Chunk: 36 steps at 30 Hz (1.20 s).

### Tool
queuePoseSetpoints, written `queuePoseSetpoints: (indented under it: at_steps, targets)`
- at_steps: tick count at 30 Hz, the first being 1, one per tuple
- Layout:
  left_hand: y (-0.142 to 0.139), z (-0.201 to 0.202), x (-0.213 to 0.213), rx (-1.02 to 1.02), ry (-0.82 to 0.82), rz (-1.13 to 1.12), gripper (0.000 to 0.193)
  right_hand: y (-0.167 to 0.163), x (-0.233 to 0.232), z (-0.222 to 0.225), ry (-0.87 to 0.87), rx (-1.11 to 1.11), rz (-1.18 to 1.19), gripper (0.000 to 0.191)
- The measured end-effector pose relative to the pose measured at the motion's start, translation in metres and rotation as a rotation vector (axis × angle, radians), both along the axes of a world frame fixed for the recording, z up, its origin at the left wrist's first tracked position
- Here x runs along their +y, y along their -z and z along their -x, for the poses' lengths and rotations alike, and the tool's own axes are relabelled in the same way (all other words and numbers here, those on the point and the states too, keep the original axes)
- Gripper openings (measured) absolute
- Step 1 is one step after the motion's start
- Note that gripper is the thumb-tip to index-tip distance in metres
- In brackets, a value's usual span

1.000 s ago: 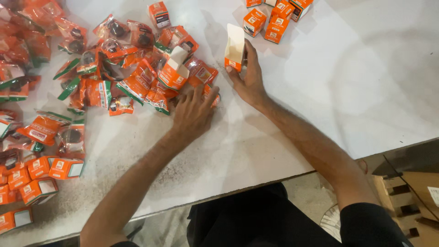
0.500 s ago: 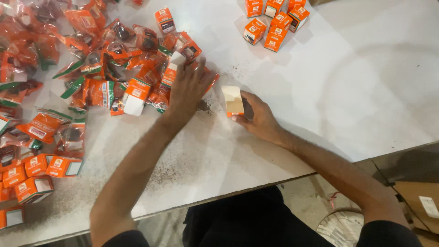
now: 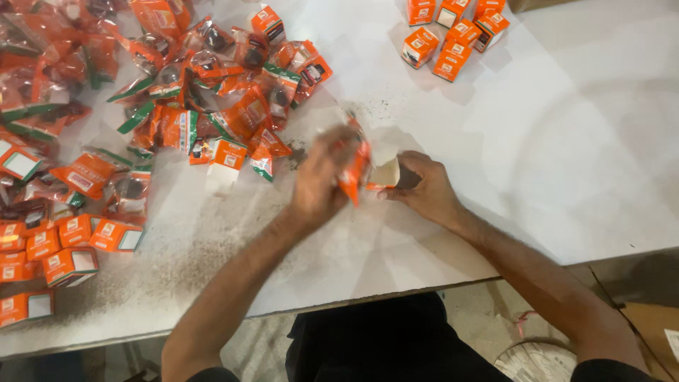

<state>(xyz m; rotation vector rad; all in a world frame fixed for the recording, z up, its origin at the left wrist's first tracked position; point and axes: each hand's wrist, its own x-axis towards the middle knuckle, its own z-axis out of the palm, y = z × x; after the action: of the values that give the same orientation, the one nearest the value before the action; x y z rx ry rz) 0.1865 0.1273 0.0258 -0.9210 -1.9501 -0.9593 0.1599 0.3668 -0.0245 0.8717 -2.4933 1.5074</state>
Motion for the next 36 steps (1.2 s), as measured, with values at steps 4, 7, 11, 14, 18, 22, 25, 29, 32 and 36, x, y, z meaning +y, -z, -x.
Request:
queuePoseSetpoints:
  at_steps: [4,7,11,14,18,22,25,29,32,36]
  targets:
    - [0.007,-0.033,0.001,0.189,0.001,0.187,0.041,0.003,-0.006,-0.005,-0.069,-0.075,-0.005,0.038]
    - [0.016,-0.036,-0.003,0.413,0.041,0.250,0.035,0.005,-0.012,-0.012,0.024,-0.239,0.049,0.036]
    - [0.018,-0.025,-0.011,0.548,0.034,0.374,0.031,0.000,-0.014,-0.014,-0.074,-0.075,0.059,0.039]
    - [0.010,-0.003,-0.037,0.233,-0.309,0.284,0.035,-0.005,-0.017,-0.014,-0.066,-0.032,0.018,0.047]
    - [0.006,0.007,-0.069,0.239,-0.390,0.167,0.033,-0.006,-0.019,-0.013,-0.067,0.010,0.022,0.053]
    - [0.018,-0.017,-0.044,0.360,-0.036,0.152,0.027,0.000,-0.016,-0.012,-0.005,-0.051,-0.053,0.056]
    - [0.027,-0.027,-0.012,0.353,-0.050,0.303,0.024,0.002,-0.013,-0.012,0.015,-0.134,-0.061,0.038]
    - [0.029,-0.028,0.001,0.134,-0.201,0.440,0.026,0.002,-0.013,-0.014,-0.018,-0.040,-0.049,0.041]
    - [0.028,-0.028,0.004,-0.066,-0.159,0.354,0.045,0.003,-0.016,-0.016,-0.012,-0.016,-0.043,0.047]
    - [0.032,-0.025,0.015,-0.280,-0.241,0.235,0.032,0.008,-0.016,-0.016,-0.007,0.075,-0.078,0.052]
